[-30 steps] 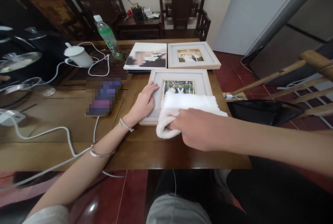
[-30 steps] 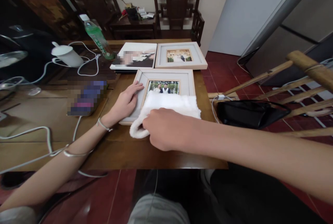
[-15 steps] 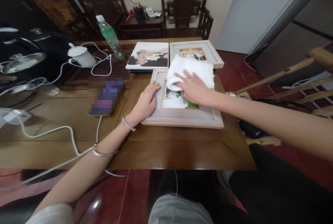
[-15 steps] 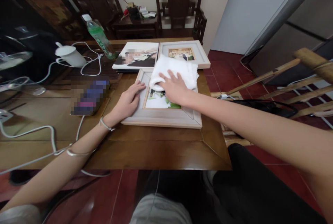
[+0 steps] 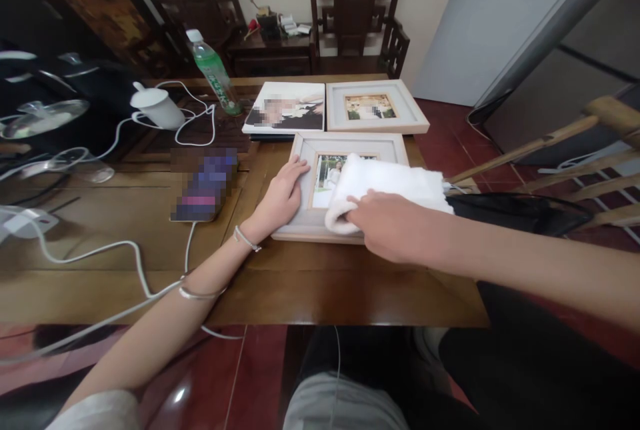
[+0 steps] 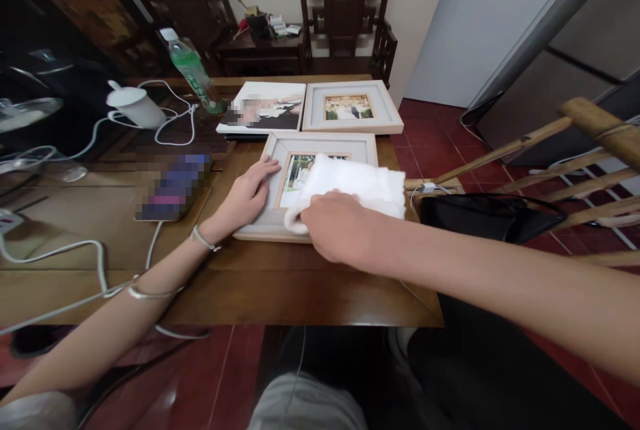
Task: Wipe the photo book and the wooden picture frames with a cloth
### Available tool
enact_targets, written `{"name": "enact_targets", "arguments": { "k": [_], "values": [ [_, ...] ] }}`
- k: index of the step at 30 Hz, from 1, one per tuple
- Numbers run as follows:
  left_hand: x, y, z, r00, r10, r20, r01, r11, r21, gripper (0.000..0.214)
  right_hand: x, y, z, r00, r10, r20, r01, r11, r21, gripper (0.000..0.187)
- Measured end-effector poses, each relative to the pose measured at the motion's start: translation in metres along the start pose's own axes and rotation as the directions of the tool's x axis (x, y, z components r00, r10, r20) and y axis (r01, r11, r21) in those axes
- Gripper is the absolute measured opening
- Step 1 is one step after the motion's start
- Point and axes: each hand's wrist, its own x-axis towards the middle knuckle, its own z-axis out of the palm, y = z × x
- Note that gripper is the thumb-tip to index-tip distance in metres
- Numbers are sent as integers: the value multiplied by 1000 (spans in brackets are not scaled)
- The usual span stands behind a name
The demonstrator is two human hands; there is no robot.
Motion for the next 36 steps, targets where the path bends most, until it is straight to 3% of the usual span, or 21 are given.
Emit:
{"name": "enact_targets", "arguments": {
  "k": [5, 14, 20, 27, 31, 36],
  "values": [
    [0, 1, 0, 1000, -8, -11, 8, 1000, -10, 44, -6, -15, 3, 995, -97, -3, 97, 995, -4, 34],
    [-1, 8, -3, 996, -84, -43, 81, 994, -79, 42, 26, -33, 8, 961, -252, -116, 253, 968, -12, 37],
    [-1, 8, -4, 996, -84, -37, 82, 995, -61, 44, 26, -14, 18, 947, -277, -162, 277, 961, -24, 40],
    [0, 9, -4, 998, -63, -14, 62, 997, -43, 42, -14, 17, 16, 996, -82, -43, 80, 996, -49, 41],
    [1, 9, -3, 997, -76, -8, 75, 996, -49, 42, -11, 14, 26, 978, -180, -103, 167, 978, -126, 39],
    [-1, 14, -5, 992, -125, -23, 121, 986, -117, 51, 17, -7, 27, 935, -303, -183, 282, 950, -134, 37]
  ]
}}
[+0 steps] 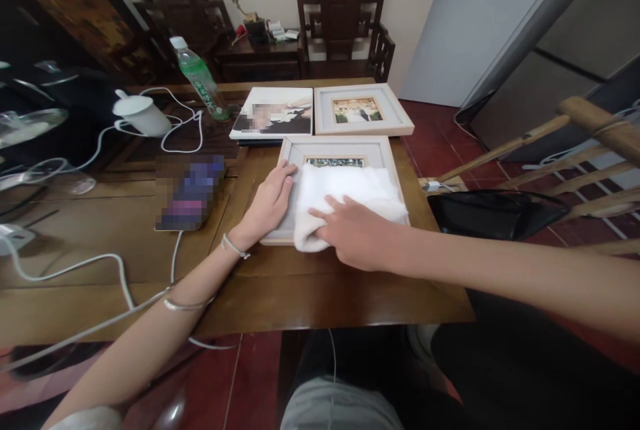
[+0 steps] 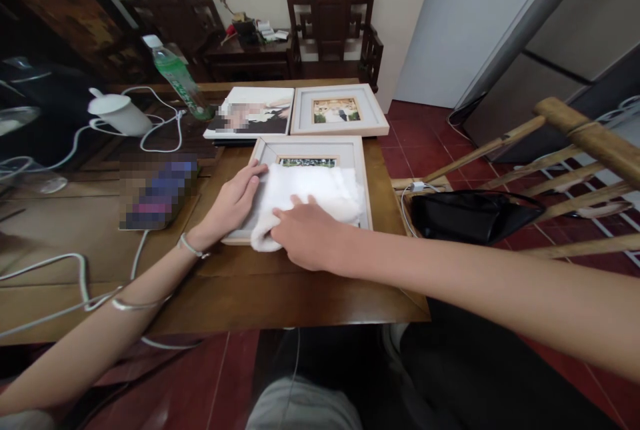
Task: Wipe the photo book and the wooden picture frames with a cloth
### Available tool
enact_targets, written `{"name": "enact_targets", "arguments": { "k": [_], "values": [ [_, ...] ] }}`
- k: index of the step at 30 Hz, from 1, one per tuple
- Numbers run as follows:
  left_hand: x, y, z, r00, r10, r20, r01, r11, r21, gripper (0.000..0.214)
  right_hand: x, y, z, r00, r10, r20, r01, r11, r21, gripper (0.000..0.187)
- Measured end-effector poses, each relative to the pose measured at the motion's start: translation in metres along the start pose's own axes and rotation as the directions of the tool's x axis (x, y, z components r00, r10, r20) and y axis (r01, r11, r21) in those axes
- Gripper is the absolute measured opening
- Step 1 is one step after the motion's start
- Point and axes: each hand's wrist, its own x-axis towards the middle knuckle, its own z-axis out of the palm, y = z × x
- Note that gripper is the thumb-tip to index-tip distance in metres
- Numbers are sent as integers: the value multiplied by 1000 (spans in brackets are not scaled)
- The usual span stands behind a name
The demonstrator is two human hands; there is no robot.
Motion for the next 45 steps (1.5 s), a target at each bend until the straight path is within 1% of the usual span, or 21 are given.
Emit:
{"name": "enact_targets", "arguments": {
  "k": [4, 6, 9, 12, 16, 19, 21, 23, 25, 28, 30, 32, 34, 36, 37, 38, 40, 41, 43, 44, 45],
  "values": [
    [-1, 4, -1, 995, -94, -33, 89, 987, -135, 66, 23, -10, -3, 998, -60, -31, 61, 998, 24, 38],
    [-1, 5, 0, 994, -94, -64, 80, 978, -194, 68, 30, -12, -2, 996, -61, -65, 63, 998, 22, 38],
    [0, 4, 2, 992, -65, -105, 40, 974, -225, 70, 37, -8, 4, 992, -42, -116, 43, 999, 4, 37],
    [1, 1, 3, 995, -55, -85, 34, 972, -231, 75, 47, 3, 9, 994, -11, -109, 7, 999, -31, 37],
    [-1, 0, 2, 998, -46, -37, 40, 986, -159, 81, 64, 29, 8, 993, 74, -91, -82, 993, -83, 47],
    [-2, 1, 1, 1000, -20, -13, 19, 995, -94, 80, 77, 53, 7, 981, 130, -146, -146, 983, -109, 50],
    [-3, 1, 1, 1000, -14, -23, 12, 997, -78, 76, 85, 65, 7, 972, 147, -183, -168, 980, -107, 51],
    [-3, 2, 2, 999, -7, -41, 4, 997, -77, 73, 88, 69, 8, 967, 161, -199, -182, 979, -91, 53],
    [-3, 1, 4, 999, 6, -47, -9, 997, -80, 73, 86, 64, 8, 970, 147, -196, -165, 983, -78, 53],
    [-3, -1, 5, 999, 10, -53, -14, 997, -81, 75, 71, 44, 5, 987, 88, -133, -98, 993, -69, 50],
    [-3, -1, 6, 998, -1, -61, -4, 996, -86, 76, 56, 31, -3, 998, 29, -49, -31, 999, -40, 45],
    [-3, 0, 5, 998, -16, -55, 11, 996, -87, 76, 42, 24, -16, 998, -33, 58, 31, 998, 48, 39],
    [-2, 2, 5, 999, -16, -36, 14, 997, -72, 72, 32, 26, -34, 982, -66, 176, 36, 985, 168, 34],
    [-1, 5, 3, 1000, 15, -10, -16, 998, -53, 64, 28, 37, -54, 971, -39, 236, -22, 968, 248, 28],
    [0, 7, 3, 999, 35, -1, -35, 998, -48, 59, 29, 45, -63, 974, 0, 229, -62, 963, 262, 25],
    [1, 8, 2, 999, 51, 4, -51, 998, -43, 53, 31, 53, -71, 980, 52, 194, -103, 960, 262, 23],
    [2, 9, 2, 998, 64, 0, -64, 998, -24, 46, 38, 68, -81, 979, 190, 73, -202, 951, 236, 23],
    [2, 9, 2, 998, 65, -3, -65, 998, -9, 43, 43, 74, -83, 967, 254, -6, -247, 944, 217, 25],
    [2, 8, 2, 997, 76, -6, -76, 997, 14, 40, 56, 81, -80, 922, 341, -184, -311, 935, 173, 34],
    [1, 8, 2, 996, 86, -6, -86, 996, 16, 38, 63, 82, -76, 898, 348, -268, -319, 936, 146, 40],
    [1, 8, 3, 995, 95, -6, -95, 995, 13, 37, 71, 82, -70, 886, 323, -332, -305, 946, 107, 46]
  ]
}}
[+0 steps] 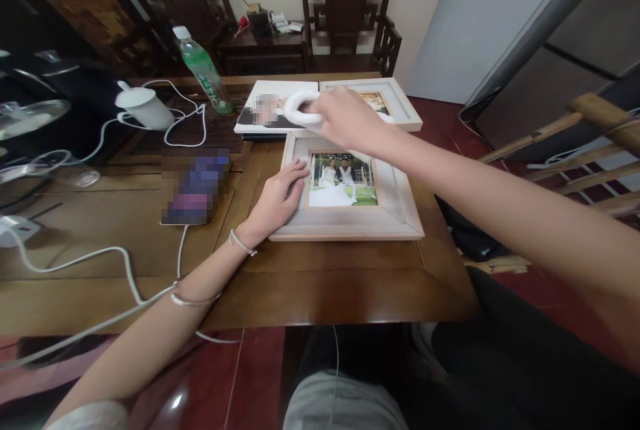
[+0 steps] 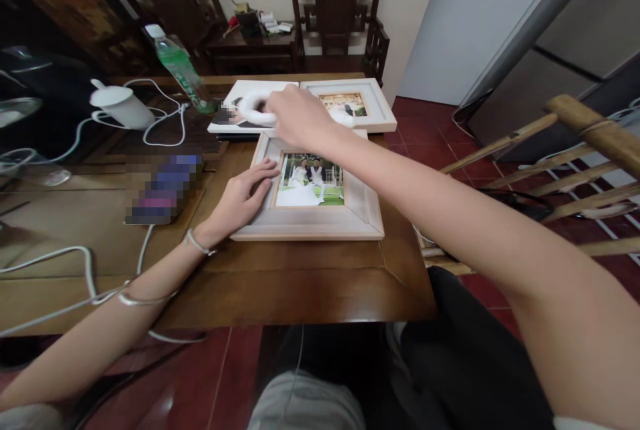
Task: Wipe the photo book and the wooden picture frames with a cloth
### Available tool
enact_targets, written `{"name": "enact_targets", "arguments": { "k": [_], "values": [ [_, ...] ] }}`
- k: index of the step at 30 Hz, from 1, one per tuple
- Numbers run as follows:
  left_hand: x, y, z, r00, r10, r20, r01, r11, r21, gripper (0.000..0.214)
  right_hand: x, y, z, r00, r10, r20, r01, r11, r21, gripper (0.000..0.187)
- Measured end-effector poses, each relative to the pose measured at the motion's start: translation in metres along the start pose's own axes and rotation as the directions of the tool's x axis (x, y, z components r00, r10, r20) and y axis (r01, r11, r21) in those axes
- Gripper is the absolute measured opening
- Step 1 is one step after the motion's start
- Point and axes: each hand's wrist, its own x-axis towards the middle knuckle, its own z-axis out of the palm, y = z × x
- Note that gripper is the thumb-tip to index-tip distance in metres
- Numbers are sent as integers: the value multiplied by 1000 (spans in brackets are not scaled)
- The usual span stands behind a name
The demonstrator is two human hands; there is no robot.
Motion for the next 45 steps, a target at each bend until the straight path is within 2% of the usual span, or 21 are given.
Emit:
{"name": "enact_targets", "arguments": {
  "k": [2, 4, 6, 10, 14, 17, 19, 24, 28, 31, 36, 41, 45],
  "values": [
    [0, 1, 0, 1000, 7, 4, -7, 1000, -2, 36, 7, -6, 21, 988, -153, -28, 150, 985, -81, 55],
    [1, 4, -1, 1000, -6, 20, 6, 1000, 15, 35, 11, -11, 44, 945, -322, 56, 327, 933, -151, 53],
    [2, 6, -2, 999, -24, 31, 23, 999, 29, 34, 14, -12, 64, 913, -387, 132, 406, 896, -182, 49],
    [2, 6, -1, 1000, 12, 6, -12, 1000, 0, 33, 18, -4, 80, 937, -319, 142, 341, 922, -182, 51],
    [1, 2, 1, 998, 54, -31, -56, 998, -40, 31, 21, 7, 76, 966, -201, 165, 230, 956, -181, 60],
    [1, 1, 2, 999, 47, -23, -48, 998, -43, 30, 18, 11, 74, 972, -141, 186, 180, 960, -214, 59],
    [1, 1, 1, 999, 34, -13, -34, 999, -34, 29, 13, 12, 73, 971, -142, 194, 185, 957, -225, 57],
    [0, 5, 1, 1000, 8, 6, -8, 1000, -25, 29, -8, 12, 67, 941, -258, 219, 292, 946, -140, 58],
    [0, 8, 1, 1000, 17, -2, -17, 1000, -14, 28, -14, 9, 60, 952, -197, 235, 212, 976, -42, 57],
    [-1, 8, 0, 999, 44, 19, -43, 998, -43, 28, -6, 3, 59, 964, -181, 193, 193, 980, -46, 57],
    [-1, 7, -1, 998, 45, 34, -43, 997, -60, 27, 20, -3, 67, 951, -268, 156, 290, 946, -143, 52],
    [-2, 6, -1, 998, 33, 44, -30, 997, -70, 28, 39, 9, 79, 975, -185, 126, 208, 955, -211, 56],
    [-2, 5, 0, 998, 52, 22, -50, 995, -88, 27, 33, 23, 83, 982, -156, 108, 181, 942, -282, 54]
  ]
}}
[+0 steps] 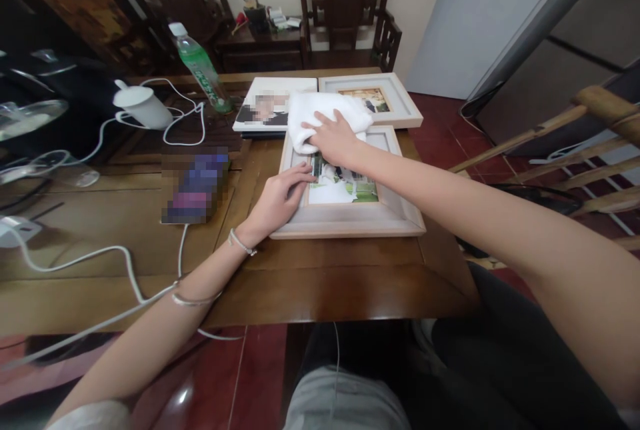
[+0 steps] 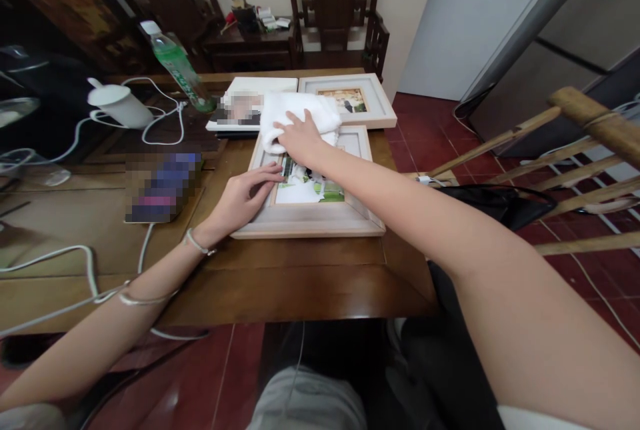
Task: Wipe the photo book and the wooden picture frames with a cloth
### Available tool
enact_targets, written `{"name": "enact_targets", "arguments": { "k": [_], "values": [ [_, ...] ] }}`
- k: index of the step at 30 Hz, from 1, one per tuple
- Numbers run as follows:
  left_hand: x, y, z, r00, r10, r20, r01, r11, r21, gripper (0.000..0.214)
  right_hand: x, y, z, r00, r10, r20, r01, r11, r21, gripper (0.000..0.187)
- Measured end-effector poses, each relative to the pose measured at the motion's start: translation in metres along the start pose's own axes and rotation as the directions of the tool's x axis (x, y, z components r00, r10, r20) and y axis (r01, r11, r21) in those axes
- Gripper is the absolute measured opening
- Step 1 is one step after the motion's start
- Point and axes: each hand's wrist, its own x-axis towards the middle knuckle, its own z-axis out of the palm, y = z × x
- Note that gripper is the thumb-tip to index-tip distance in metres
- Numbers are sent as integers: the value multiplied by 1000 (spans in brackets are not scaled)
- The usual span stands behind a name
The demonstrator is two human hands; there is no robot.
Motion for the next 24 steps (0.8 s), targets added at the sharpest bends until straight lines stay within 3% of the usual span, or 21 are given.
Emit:
{"name": "enact_targets", "arguments": {
  "k": [7, 12, 17, 21, 24],
  "values": [
    [0, -2, 1, 1000, 0, -13, 0, 1000, 0, 28, -55, 36, 9, 999, 24, 34, -17, 984, -179, 49],
    [-1, -2, 3, 1000, -9, -26, 9, 1000, 19, 28, -97, 52, 1, 976, 155, 152, -117, 965, -233, 50],
    [-1, -4, 2, 998, -46, -47, 50, 994, 92, 33, -127, 9, -17, 951, 185, 249, -149, 977, -154, 46],
    [-1, -4, 1, 995, -85, -60, 93, 987, 135, 39, -152, -40, -39, 957, 63, 284, -77, 996, 36, 43],
    [-1, -4, 2, 991, -108, -74, 116, 985, 125, 45, -153, -53, -54, 948, 39, 316, -103, 977, 189, 44]
  ]
}}
